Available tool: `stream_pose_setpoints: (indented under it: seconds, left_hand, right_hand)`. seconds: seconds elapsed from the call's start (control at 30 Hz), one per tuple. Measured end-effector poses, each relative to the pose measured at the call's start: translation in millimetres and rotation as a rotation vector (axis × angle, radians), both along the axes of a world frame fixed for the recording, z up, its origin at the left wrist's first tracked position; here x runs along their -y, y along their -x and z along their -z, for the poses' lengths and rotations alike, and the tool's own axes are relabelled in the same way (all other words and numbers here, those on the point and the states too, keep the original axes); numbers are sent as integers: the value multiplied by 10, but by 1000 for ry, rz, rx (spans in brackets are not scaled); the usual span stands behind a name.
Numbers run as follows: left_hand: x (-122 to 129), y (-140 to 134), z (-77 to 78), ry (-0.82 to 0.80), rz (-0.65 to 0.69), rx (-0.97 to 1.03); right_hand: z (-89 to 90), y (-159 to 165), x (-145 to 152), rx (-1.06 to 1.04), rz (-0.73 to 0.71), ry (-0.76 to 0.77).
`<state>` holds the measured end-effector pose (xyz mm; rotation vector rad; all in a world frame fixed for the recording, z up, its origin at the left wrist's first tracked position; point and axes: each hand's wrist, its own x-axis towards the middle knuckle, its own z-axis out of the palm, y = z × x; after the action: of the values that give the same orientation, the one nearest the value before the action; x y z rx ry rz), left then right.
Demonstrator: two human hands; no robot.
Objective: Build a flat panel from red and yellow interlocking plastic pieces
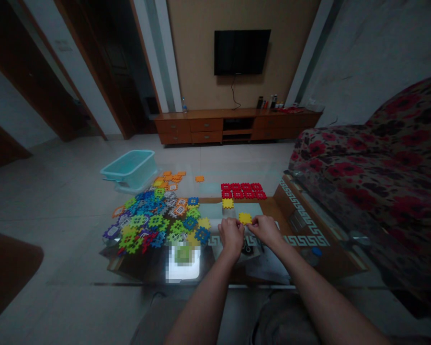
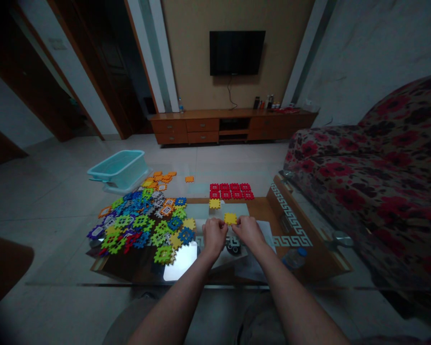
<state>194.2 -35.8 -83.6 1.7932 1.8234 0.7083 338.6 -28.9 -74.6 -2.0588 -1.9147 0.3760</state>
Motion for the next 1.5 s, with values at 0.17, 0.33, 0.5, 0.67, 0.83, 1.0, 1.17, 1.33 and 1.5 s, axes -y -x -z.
stream_pose_setpoints:
  seconds: [0.17, 0.33, 0.5, 0.67, 0.83, 1.0, 1.17, 1.33, 1.5]
  left_hand:
    - [-91, 82, 11, 0, 57, 13]
    - [-157, 139, 25, -16, 88, -2]
    - [-196, 148, 8, -10, 157, -45]
    - [-218, 153, -16, -12, 216, -114]
    - [-254, 203, -66, -22, 314, -160]
    - [-276, 226, -97, -18, 358, -197]
    - [-274, 208, -100, -7, 361, -224]
    - [-270, 205, -96, -10, 369, -230]
    - [-273, 210, -84, -19, 369, -232]
  right_hand:
    - [9, 20, 7, 54, -4, 26]
    - [-15, 22, 23, 80, -21, 37]
    - [-33, 14, 30, 105, -40, 44]
    - [-50, 18, 35, 128, -49, 52]
    - [-89, 21, 51, 150, -51, 52]
    - [-134, 21, 79, 166, -27, 50]
    - [-212, 60, 94, 157, -10, 25]
    - [-247, 89, 97, 121, -107, 3]
    - [-200, 59, 84, 114, -154, 13]
